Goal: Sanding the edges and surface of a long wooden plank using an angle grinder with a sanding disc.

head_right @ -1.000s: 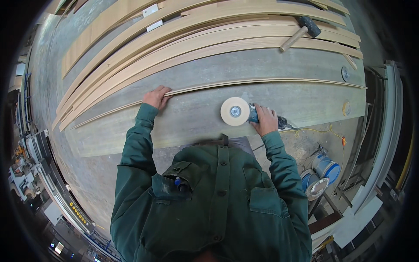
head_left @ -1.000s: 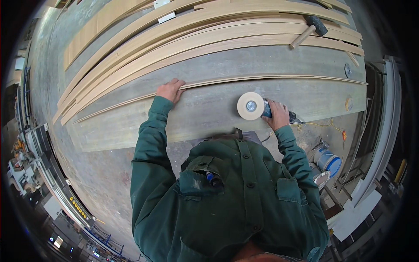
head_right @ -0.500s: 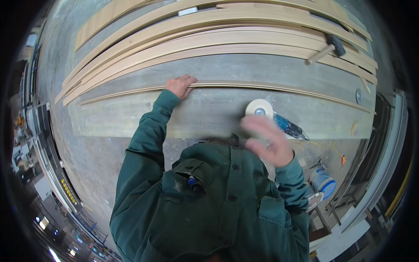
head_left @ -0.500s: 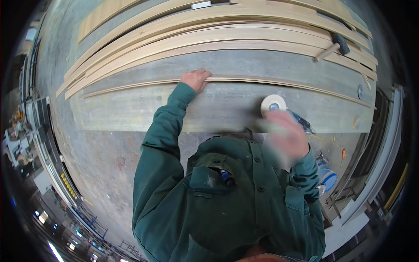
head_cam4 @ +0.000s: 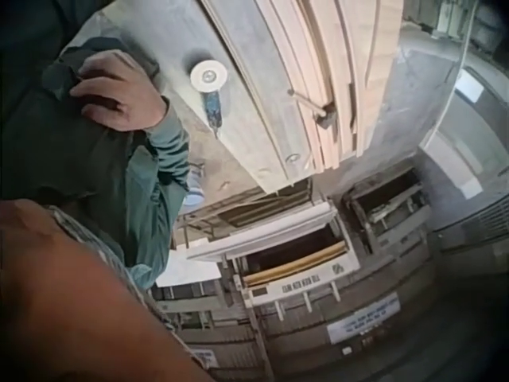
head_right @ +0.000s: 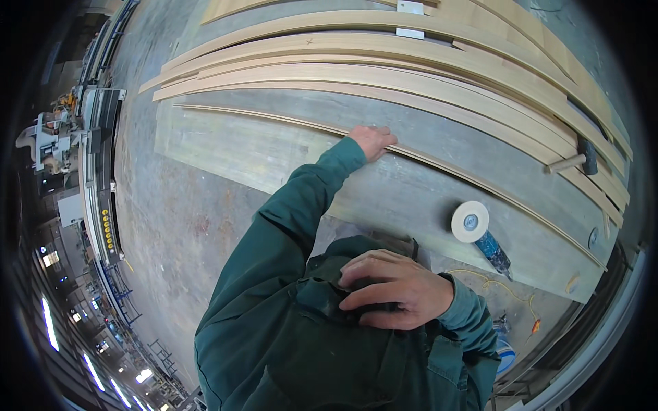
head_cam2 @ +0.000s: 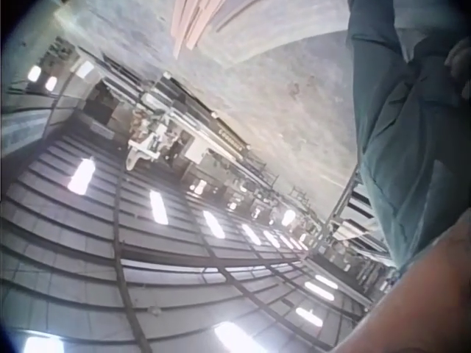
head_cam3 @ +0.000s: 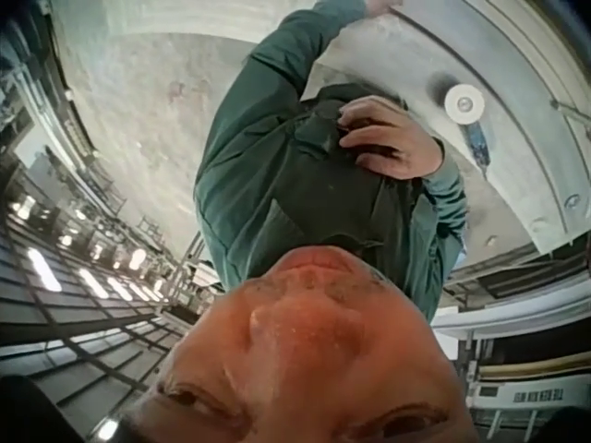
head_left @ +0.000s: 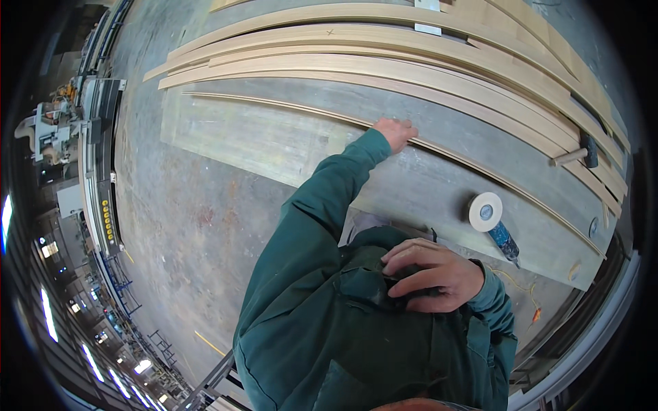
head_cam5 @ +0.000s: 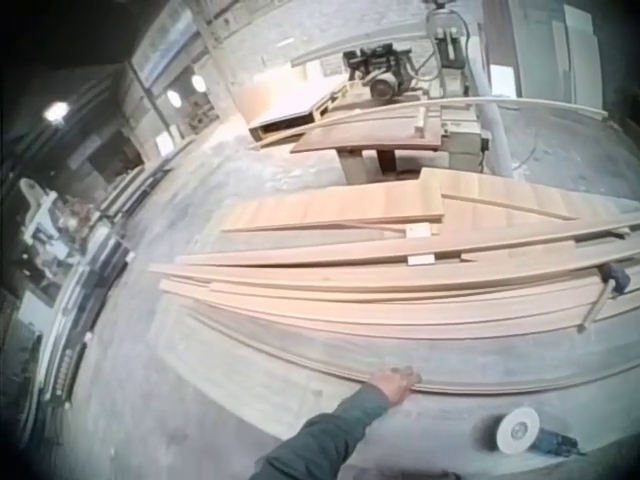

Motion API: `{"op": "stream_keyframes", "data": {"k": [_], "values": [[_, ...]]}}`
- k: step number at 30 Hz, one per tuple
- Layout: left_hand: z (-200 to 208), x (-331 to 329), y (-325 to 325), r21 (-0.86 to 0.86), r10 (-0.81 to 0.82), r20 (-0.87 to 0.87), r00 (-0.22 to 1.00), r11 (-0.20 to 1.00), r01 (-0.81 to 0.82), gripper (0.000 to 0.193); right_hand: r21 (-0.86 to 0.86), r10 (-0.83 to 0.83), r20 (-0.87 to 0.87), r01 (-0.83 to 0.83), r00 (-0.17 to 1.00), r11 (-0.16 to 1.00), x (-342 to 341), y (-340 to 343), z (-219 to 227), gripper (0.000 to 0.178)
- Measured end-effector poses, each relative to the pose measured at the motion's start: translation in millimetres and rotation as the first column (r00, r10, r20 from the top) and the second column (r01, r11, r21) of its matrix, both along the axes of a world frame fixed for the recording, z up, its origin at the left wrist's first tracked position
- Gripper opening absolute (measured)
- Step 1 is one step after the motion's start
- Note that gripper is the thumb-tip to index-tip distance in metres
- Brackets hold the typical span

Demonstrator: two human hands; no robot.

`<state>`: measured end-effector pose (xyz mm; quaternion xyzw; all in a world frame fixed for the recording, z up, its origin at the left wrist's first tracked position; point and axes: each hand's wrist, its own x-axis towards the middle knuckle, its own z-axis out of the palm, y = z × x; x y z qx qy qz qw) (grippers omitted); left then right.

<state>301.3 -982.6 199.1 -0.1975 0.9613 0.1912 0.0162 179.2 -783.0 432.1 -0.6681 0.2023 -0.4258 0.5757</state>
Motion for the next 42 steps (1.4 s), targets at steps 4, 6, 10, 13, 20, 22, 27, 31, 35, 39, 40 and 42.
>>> {"op": "stream_keyframes", "data": {"k": [4, 6, 10, 13, 20, 22, 27, 31, 35, 39, 40, 42], "values": [[-2.2, -0.9, -2.5, 0.005, 0.008, -0.014, 1.0, 1.0, -0.007, 0.024, -0.001, 0.006, -0.075, -0.006, 0.997, 1.0, 4.9, -5.8, 8.5, 0.032], [-1.6, -3.2, -3.3, 0.019, 0.004, 0.013, 1.0, 1.0, -0.005, 0.024, 0.005, 0.014, -0.112, -0.014, 0.994, 1.0, 8.0, -7.9, 11.7, 0.027], [-2.1, -6.8, -7.9, 0.032, -0.017, -0.002, 1.0, 0.999, 0.017, 0.022, -0.044, -0.057, -0.103, 0.053, 0.993, 0.998, 10.8, -9.5, 21.2, 0.027], [-4.5, -3.0, -8.6, 0.034, -0.006, 0.004, 1.0, 0.999, 0.006, 0.021, -0.087, -0.143, 0.111, 0.153, 0.983, 0.984, -5.2, -15.5, 30.5, 0.029], [-1.8, -3.3, -6.3, 0.06, -0.03, 0.003, 1.0, 0.998, 0.03, 0.022, 0.297, -0.725, 0.485, 0.687, 0.489, 0.663, -12.4, 10.0, 38.6, 0.034], [-0.9, -2.9, -7.3, 0.073, -0.031, 0.006, 1.0, 0.997, 0.03, 0.022, 0.451, -0.751, 0.439, 0.602, 0.493, 0.659, -16.2, 18.7, 28.0, 0.036], [-28.2, -9.3, -9.5, 0.123, -0.058, -0.072, 0.996, 0.99, 0.066, 0.025, 0.549, -0.901, 0.182, 0.719, 0.394, 0.426, -0.9, 48.4, -16.3, 0.023], [-18.8, -9.2, -17.4, 0.206, -0.004, 0.02, 1.0, 0.979, 0.0, 0.026, 0.594, -0.924, 0.093, 0.724, 0.37, 0.35, -1.2, 55.8, -20.2, 0.019], [-5.5, -6.7, -23.8, 0.177, -0.02, -0.044, 0.999, 0.984, 0.027, 0.028, 0.653, -0.914, -0.02, 0.698, 0.406, 0.296, -3.0, 73.0, -18.2, 0.025], [4.3, -14.8, -28.1, 0.154, -0.057, -0.042, 0.997, 0.986, 0.063, 0.028, 0.66, -0.878, -0.108, 0.694, 0.467, 0.288, -1.0, 82.9, -20.4, 0.027], [6.3, -15.5, -27.3, 0.161, -0.057, -0.055, 0.997, 0.985, 0.065, 0.028, 0.673, -0.857, -0.115, 0.674, 0.502, 0.305, -2.2, 81.1, -18.0, 0.027], [5.5, -15.5, -26.6, 0.167, -0.064, -0.093, 0.994, 0.983, 0.079, 0.027, 0.696, -0.846, -0.099, 0.644, 0.524, 0.317, -0.6, 71.7, -14.0, 0.025]]}}
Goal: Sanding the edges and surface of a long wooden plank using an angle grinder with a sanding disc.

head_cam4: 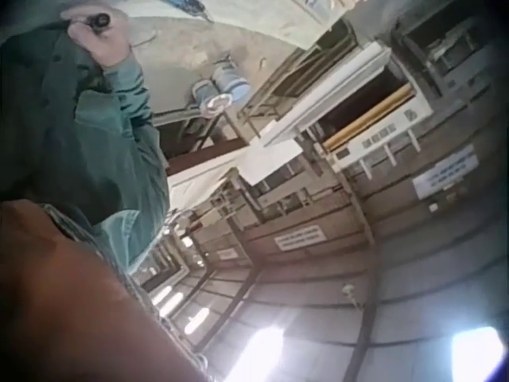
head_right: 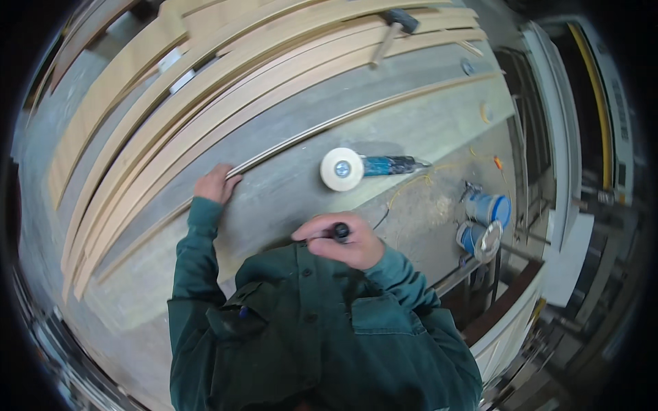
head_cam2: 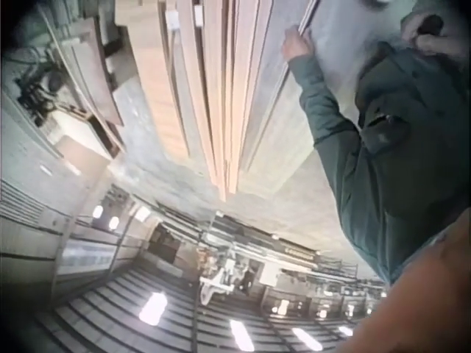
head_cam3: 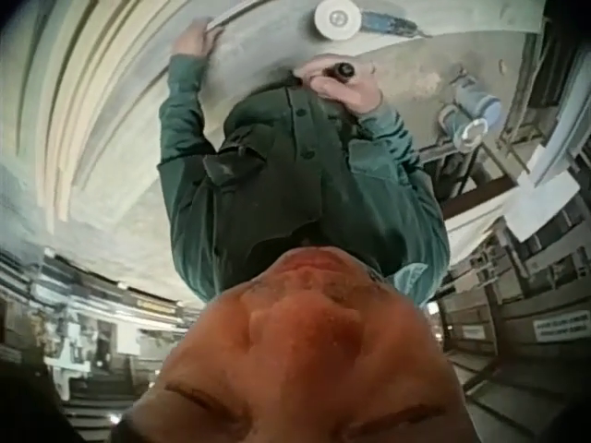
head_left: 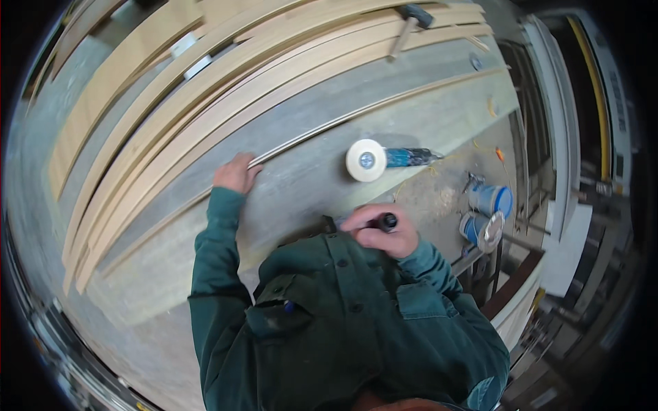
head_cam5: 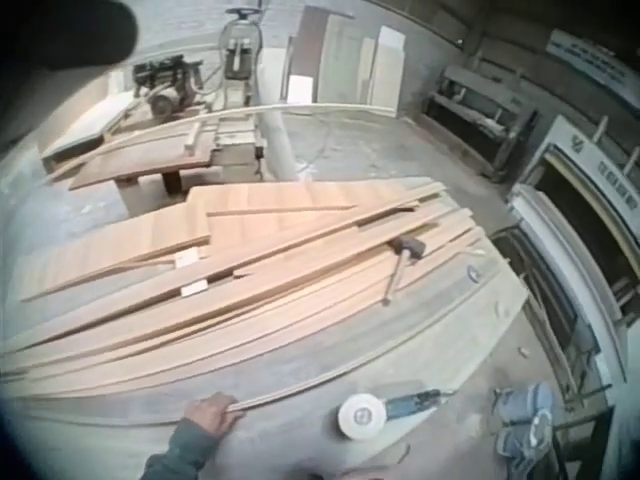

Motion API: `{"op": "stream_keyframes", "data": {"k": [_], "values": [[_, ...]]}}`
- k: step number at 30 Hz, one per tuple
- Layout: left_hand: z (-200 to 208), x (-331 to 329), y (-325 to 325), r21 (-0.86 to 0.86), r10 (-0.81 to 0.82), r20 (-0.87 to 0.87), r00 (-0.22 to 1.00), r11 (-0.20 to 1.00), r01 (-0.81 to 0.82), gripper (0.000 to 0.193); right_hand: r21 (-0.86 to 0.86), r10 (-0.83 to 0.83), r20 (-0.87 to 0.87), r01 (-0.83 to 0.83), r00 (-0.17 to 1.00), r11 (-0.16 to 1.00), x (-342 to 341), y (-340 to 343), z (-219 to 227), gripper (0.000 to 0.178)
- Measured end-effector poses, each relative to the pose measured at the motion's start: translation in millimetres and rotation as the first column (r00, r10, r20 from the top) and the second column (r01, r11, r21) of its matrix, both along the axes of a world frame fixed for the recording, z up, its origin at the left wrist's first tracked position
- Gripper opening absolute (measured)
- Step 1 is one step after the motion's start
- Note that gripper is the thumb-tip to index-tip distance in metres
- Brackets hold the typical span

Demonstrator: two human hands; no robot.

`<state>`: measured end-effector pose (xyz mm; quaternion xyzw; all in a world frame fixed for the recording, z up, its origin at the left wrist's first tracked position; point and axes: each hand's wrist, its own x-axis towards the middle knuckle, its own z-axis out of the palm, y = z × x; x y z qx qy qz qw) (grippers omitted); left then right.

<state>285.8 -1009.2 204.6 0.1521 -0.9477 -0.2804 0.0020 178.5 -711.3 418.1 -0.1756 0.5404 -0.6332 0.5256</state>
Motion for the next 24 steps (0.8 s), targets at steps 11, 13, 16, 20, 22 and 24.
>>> {"op": "stream_keyframes", "data": {"k": [11, 13, 16, 20, 22, 24], "values": [[21.3, -7.3, 11.2, -0.015, 0.021, 0.047, 0.999, 1.0, -0.02, 0.027, -0.049, 0.097, -0.116, -0.103, 0.989, 0.994, -6.4, -1.4, -15.9, 0.024], [20.9, -6.0, 12.1, -0.026, 0.017, 0.035, 0.999, 1.0, -0.016, 0.027, -0.05, 0.086, -0.132, -0.094, 0.988, 0.994, -9.1, -2.0, -14.4, 0.024], [19.3, -4.4, 11.7, -0.027, 0.046, 0.082, 0.996, 0.999, -0.044, 0.027, -0.065, 0.075, -0.152, -0.085, 0.986, 0.994, -10.7, -3.1, -17.9, 0.024], [19.9, -5.8, 12.1, -0.041, 0.02, 0.042, 0.999, 0.999, -0.018, 0.022, -0.088, 0.085, -0.156, -0.1, 0.984, 0.991, -14.0, -0.6, -21.4, 0.025], [21.4, -6.6, 11.6, -0.038, 0.019, 0.059, 0.998, 0.999, -0.017, 0.022, -0.091, 0.094, -0.15, -0.108, 0.984, 0.99, -16.8, -0.1, -22.2, 0.025], [21.5, -7.3, 11.2, -0.031, 0.018, 0.074, 0.997, 0.999, -0.015, 0.022, -0.09, 0.103, -0.146, -0.116, 0.984, 0.989, -19.4, 0.4, -23.8, 0.025]]}}
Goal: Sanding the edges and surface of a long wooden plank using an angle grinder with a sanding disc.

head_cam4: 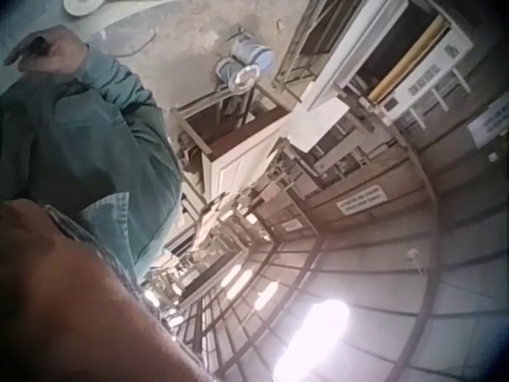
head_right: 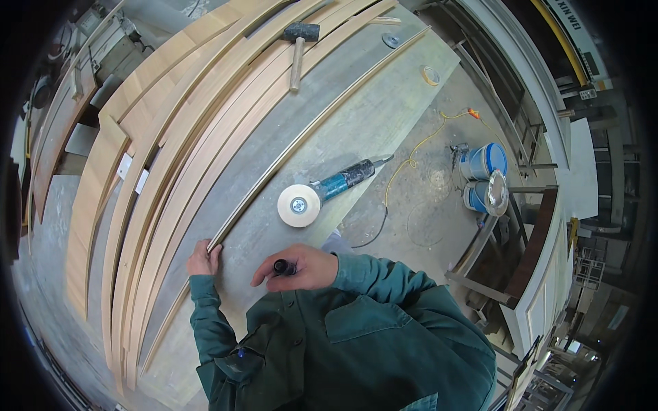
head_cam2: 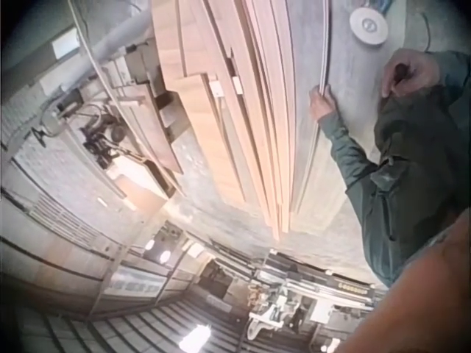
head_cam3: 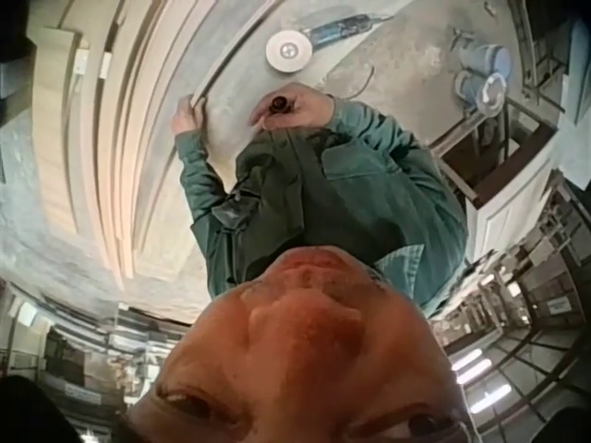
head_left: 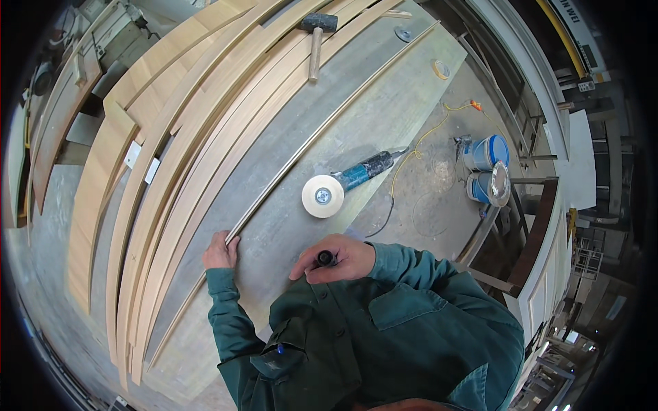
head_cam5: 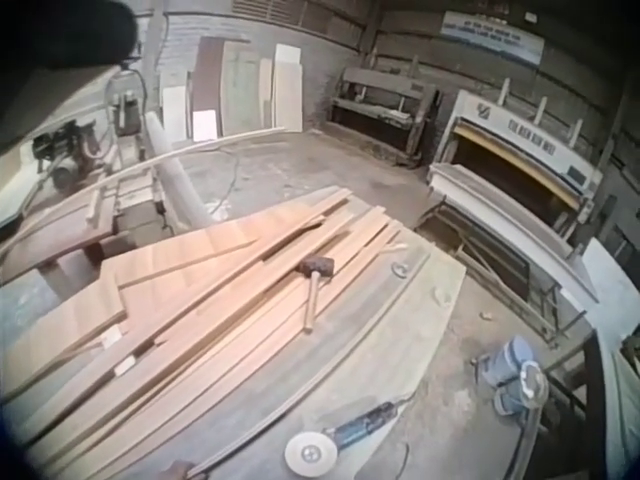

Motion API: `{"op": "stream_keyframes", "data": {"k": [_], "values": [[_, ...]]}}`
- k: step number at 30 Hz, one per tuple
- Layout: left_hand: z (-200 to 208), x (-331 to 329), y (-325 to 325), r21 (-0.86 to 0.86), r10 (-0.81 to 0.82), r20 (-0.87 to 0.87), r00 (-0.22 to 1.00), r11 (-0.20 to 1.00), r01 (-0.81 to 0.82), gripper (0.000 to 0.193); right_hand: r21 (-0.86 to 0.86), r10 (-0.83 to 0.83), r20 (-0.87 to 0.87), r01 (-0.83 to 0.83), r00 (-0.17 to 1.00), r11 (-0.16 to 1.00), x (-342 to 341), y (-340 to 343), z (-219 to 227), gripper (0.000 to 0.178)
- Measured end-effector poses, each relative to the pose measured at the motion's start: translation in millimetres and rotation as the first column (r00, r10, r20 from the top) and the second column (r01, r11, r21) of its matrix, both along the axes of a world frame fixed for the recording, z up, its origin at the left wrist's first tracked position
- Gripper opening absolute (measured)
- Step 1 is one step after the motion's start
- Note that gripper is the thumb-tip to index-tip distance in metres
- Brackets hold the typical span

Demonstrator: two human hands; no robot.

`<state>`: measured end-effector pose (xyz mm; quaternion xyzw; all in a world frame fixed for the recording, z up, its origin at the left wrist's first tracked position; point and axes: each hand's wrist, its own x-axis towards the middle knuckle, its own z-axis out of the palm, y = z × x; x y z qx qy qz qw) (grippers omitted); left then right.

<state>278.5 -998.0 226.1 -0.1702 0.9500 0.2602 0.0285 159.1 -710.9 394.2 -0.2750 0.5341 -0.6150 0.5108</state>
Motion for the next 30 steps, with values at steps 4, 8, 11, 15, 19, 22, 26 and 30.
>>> {"op": "stream_keyframes", "data": {"k": [4, 8, 11, 15, 19, 22, 26, 30], "values": [[1.4, -1.1, 0.4, 0.008, 0.003, 0.027, 1.0, 1.0, -0.003, 0.023, -0.052, -0.031, -0.013, 0.03, 0.999, 0.998, -0.8, 0.9, -3.3, 0.024], [3.0, -0.6, -0.6, 0.021, 0.011, 0.026, 1.0, 1.0, -0.011, 0.023, -0.054, -0.024, 0.02, 0.025, 1.0, 0.998, -1.4, 0.5, -2.8, 0.023], [7.6, -1.8, 1.0, 0.013, 0.02, 0.049, 0.999, 1.0, -0.02, 0.023, -0.079, -0.038, 0.023, 0.04, 0.999, 0.996, -1.1, -0.4, -4.4, 0.023], [9.3, -8.0, 2.0, -0.015, 0.052, 0.035, 0.998, 0.999, -0.051, 0.029, -0.075, -0.036, 0.024, 0.037, 0.999, 0.996, -0.7, 1.0, -4.4, 0.023], [7.8, -20.6, -20.4, 0.016, 0.052, 0.229, 0.972, 0.998, -0.057, 0.045, -0.083, -0.053, 0.001, 0.053, 0.999, 0.995, -1.5, 3.2, -3.7, 0.022], [6.6, -25.8, -28.9, 0.101, 0.049, 0.276, 0.96, 0.992, -0.08, 0.051, -0.008, -0.131, 0.0, 0.131, 0.991, 0.991, -7.4, 11.1, 4.9, 0.022], [-5.2, -25.2, -29.2, 0.121, 0.111, 0.283, 0.953, 0.981, -0.15, 0.056, 0.035, -0.318, 0.222, 0.318, 0.922, 0.947, -19.8, 27.7, -1.2, 0.023], [-20.9, -10.0, -30.8, 0.118, 0.183, 0.064, 0.981, 0.975, -0.189, 0.041, 0.042, -0.417, -0.04, 0.419, 0.908, 0.907, -31.0, 28.2, -13.1, 0.031]]}}
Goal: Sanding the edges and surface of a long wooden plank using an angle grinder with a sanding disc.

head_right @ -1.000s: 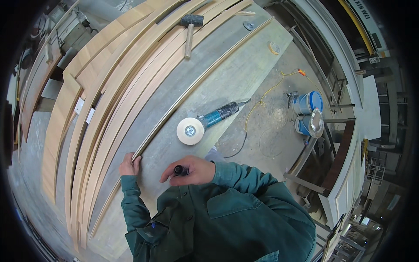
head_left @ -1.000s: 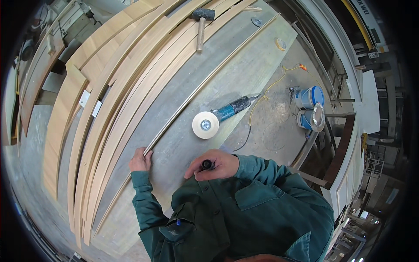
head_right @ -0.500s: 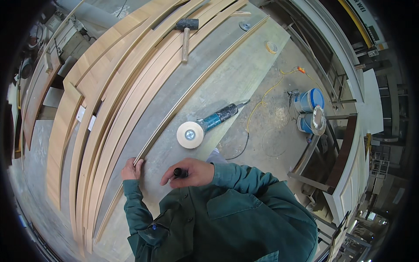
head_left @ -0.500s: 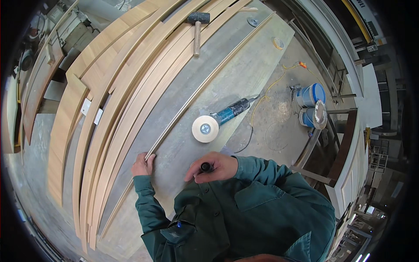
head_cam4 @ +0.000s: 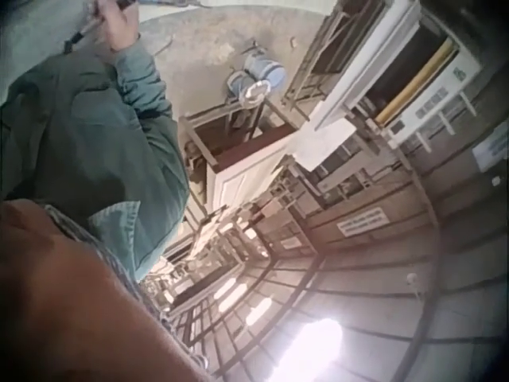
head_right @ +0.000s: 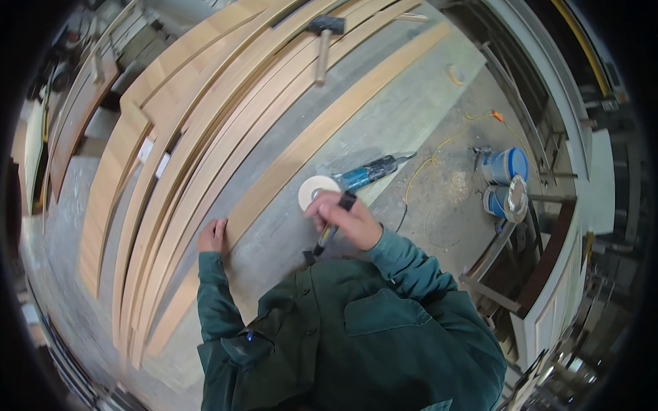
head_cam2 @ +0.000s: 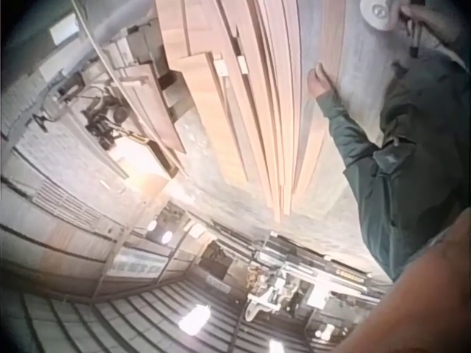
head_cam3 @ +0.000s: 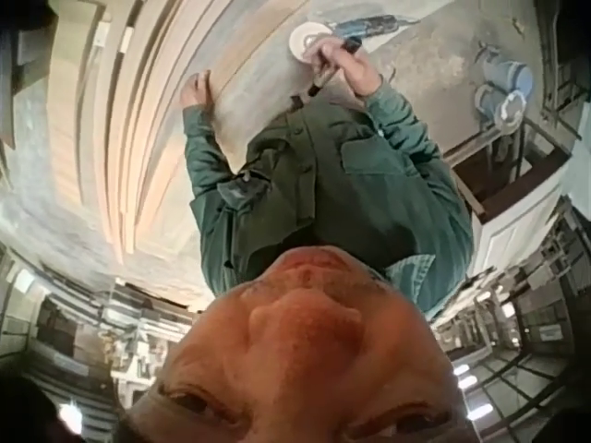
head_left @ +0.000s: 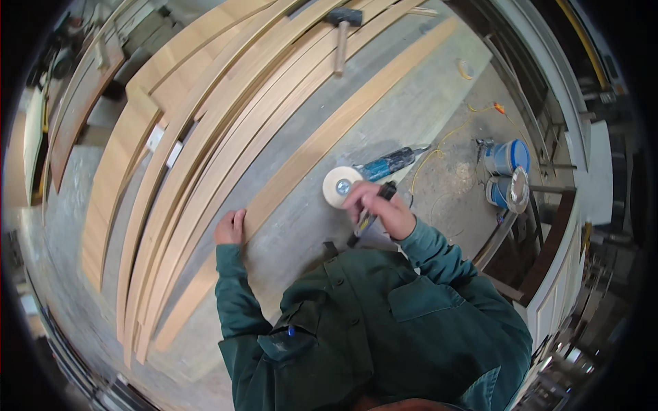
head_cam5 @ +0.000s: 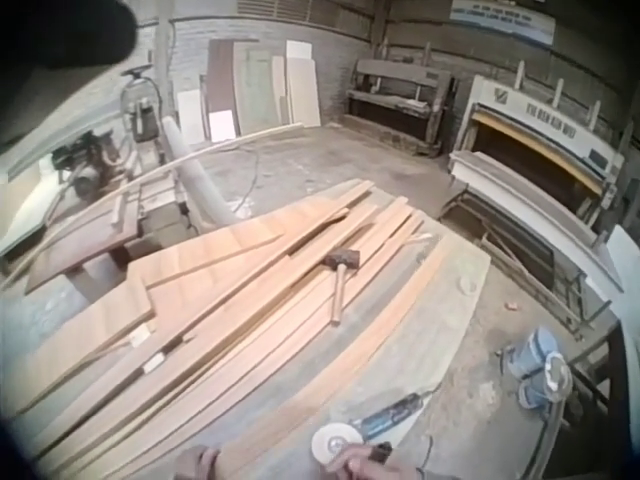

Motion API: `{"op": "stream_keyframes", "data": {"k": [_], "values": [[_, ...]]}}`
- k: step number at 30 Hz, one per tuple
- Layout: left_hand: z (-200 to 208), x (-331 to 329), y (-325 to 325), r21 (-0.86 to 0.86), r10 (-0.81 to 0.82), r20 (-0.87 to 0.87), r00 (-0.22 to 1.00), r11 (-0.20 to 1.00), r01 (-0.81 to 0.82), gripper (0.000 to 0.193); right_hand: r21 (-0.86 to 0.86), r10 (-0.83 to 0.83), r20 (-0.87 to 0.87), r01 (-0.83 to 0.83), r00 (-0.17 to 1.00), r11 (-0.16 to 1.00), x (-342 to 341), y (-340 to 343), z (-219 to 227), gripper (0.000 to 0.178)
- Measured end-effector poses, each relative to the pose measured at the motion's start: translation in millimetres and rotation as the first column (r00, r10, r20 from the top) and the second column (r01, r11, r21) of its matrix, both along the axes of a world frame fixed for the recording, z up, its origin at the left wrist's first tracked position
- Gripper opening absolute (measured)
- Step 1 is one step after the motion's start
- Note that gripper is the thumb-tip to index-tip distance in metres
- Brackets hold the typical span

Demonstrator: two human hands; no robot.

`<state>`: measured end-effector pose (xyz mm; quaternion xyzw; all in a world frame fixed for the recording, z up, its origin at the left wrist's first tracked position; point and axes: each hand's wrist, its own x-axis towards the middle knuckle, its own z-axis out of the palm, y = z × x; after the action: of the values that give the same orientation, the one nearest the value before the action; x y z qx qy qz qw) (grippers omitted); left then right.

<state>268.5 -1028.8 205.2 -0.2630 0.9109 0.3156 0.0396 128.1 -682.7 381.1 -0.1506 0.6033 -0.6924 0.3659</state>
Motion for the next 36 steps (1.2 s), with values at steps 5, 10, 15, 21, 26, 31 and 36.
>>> {"op": "stream_keyframes", "data": {"k": [5, 10, 15, 21, 26, 31, 36], "values": [[54.9, -13.7, 48.4, -0.087, -0.099, -0.527, 0.844, 0.994, 0.062, 0.02, 0.134, -0.186, -0.141, 0.205, 0.972, 0.97, 2.5, -4.7, -27.5, 0.03], [119.1, -14.9, 133.7, 0.547, -0.224, -0.438, 0.871, 0.703, 0.456, 0.036, 0.083, -0.109, -0.128, 0.12, 0.986, 0.989, 12.7, -34.6, -41.0, 0.032], [103.8, -11.4, 132.1, 0.585, -0.163, -0.382, 0.91, 0.719, 0.375, 0.042, 0.175, -0.062, -0.19, 0.096, 0.98, 0.98, 11.0, -40.6, -36.1, 0.028], [3.9, -1.4, 66.9, -0.301, -0.074, -0.295, 0.953, 0.954, -0.019, 0.067, 0.244, -0.187, -0.204, 0.235, 0.961, 0.941, 1.0, -29.5, -35.7, 0.031], [-26.0, -6.2, 55.3, -0.294, -0.062, -0.118, 0.991, 0.955, 0.024, 0.074, 0.212, -0.155, -0.175, 0.191, 0.972, 0.959, 9.5, -33.9, -39.5, 0.032], [-21.2, -8.5, 58.8, -0.264, -0.05, -0.106, 0.993, 0.964, 0.02, 0.071, 0.224, -0.106, -0.202, 0.152, 0.974, 0.963, 16.1, -36.6, -45.1, 0.039], [-4.6, -12.3, 60.4, -0.264, -0.068, -0.063, 0.996, 0.963, 0.049, 0.045, 0.233, -0.055, -0.18, 0.097, 0.982, 0.968, 15.5, -39.3, -37.8, 0.033]]}}
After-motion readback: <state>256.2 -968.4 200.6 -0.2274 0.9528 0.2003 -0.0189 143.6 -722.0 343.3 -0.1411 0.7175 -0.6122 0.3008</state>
